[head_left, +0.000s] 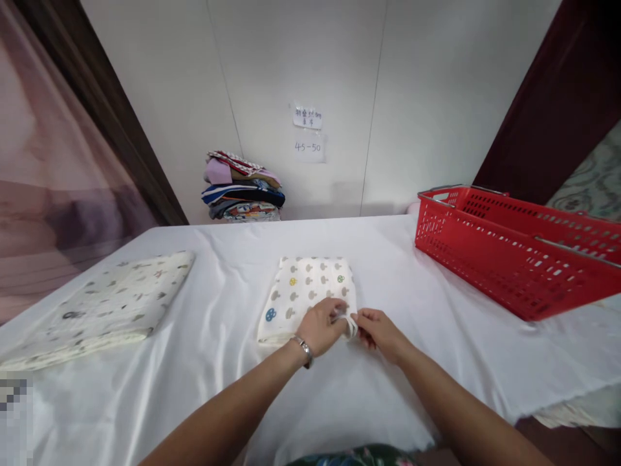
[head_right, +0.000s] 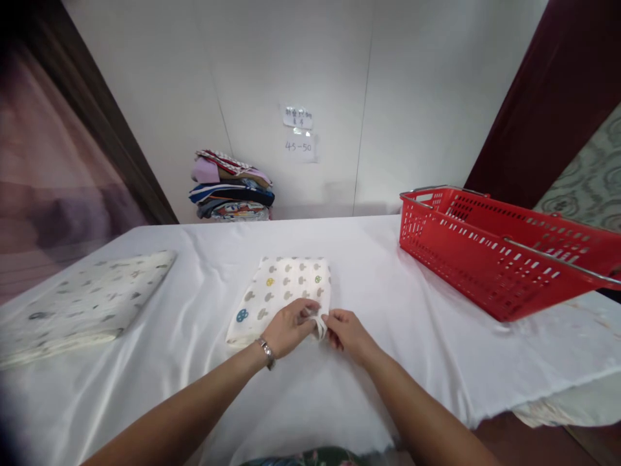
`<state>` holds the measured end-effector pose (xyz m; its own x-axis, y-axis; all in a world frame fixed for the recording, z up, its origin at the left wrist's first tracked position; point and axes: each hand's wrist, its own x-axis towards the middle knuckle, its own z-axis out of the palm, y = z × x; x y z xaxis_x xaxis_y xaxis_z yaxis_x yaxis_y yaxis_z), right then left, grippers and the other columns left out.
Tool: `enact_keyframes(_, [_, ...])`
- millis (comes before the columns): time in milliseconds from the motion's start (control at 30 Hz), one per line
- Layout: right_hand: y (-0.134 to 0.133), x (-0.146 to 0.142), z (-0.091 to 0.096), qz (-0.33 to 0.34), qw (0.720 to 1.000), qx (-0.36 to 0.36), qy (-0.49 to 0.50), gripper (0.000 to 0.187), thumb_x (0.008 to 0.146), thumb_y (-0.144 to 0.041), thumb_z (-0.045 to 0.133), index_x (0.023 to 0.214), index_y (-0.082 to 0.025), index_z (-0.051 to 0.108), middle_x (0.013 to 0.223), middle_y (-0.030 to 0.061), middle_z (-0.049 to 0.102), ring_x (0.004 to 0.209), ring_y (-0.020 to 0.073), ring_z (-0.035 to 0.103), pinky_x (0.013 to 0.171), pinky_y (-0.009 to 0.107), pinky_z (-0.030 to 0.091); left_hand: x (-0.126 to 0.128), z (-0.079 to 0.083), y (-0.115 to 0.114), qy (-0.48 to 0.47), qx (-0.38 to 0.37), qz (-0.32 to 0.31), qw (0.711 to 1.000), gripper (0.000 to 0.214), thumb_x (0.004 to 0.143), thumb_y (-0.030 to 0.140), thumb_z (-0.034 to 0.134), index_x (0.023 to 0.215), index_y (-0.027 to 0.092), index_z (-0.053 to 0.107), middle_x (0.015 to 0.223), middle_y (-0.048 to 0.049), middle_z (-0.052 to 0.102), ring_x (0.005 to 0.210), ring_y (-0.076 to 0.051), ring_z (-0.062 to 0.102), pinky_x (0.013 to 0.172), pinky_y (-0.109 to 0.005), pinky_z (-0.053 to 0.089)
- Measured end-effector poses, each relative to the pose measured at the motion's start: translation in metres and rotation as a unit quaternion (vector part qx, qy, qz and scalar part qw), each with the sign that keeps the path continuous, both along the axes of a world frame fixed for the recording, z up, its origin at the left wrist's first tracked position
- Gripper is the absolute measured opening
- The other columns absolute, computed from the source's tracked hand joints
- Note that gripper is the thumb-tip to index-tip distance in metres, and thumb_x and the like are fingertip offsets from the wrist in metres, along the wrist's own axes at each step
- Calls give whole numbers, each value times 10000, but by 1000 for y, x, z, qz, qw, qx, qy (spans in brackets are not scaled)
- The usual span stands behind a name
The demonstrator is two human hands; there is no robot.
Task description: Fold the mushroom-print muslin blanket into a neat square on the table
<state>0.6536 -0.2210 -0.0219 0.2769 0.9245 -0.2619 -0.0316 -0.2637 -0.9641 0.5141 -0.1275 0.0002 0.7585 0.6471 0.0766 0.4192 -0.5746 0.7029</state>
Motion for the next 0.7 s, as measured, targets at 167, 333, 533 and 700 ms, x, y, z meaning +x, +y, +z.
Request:
enact_keyframes(167, [0, -6, -1, 8, 1000, -4, -17, 370, 774, -515, 490, 607, -189, 440, 481, -54, 467, 345, 58, 372, 332, 195, 228, 18, 13, 11, 28, -58, 52, 997, 308, 761, 453, 496, 939, 216, 580, 908, -2, 645, 800, -151, 592, 736, -256, 433])
enact_keyframes(333, [-9, -8, 1, 105, 994, 30, -22, 251, 782, -408, 520, 684, -178, 515, 529, -53, 495, 379, 55, 393, 369, 191, 287, 38, 10, 14, 139, -3, 80, 987, 329, 682, 456, 563, 896, 208, 537, 848, -27, 633, 755, -190, 587, 637, -272, 412])
enact_keyframes(533, [-8, 5, -6, 60, 997, 46, 17, 363, 766, -396, 540, 1037, -161, 594, 520, -66, 499, 386, 56, 391, 393, 193, 293, 30, 21, 36, 146, 12, 97, 984, 209, 646, 169, 507, 850, 209, 532, 808, -17, 626, 761, -173, 583, 640, -247, 400])
enact_keyframes(700, [-2, 20, -14, -18, 995, 65, 73, 376, 730, -393, 566, 1004, -140, 607, 554, -51, 518, 394, 47, 391, 383, 192, 252, 18, 39, 44, 135, 27, 130, 982, 211, 668, 157, 511, 870, 216, 511, 831, -6, 623, 769, -165, 584, 623, -240, 401])
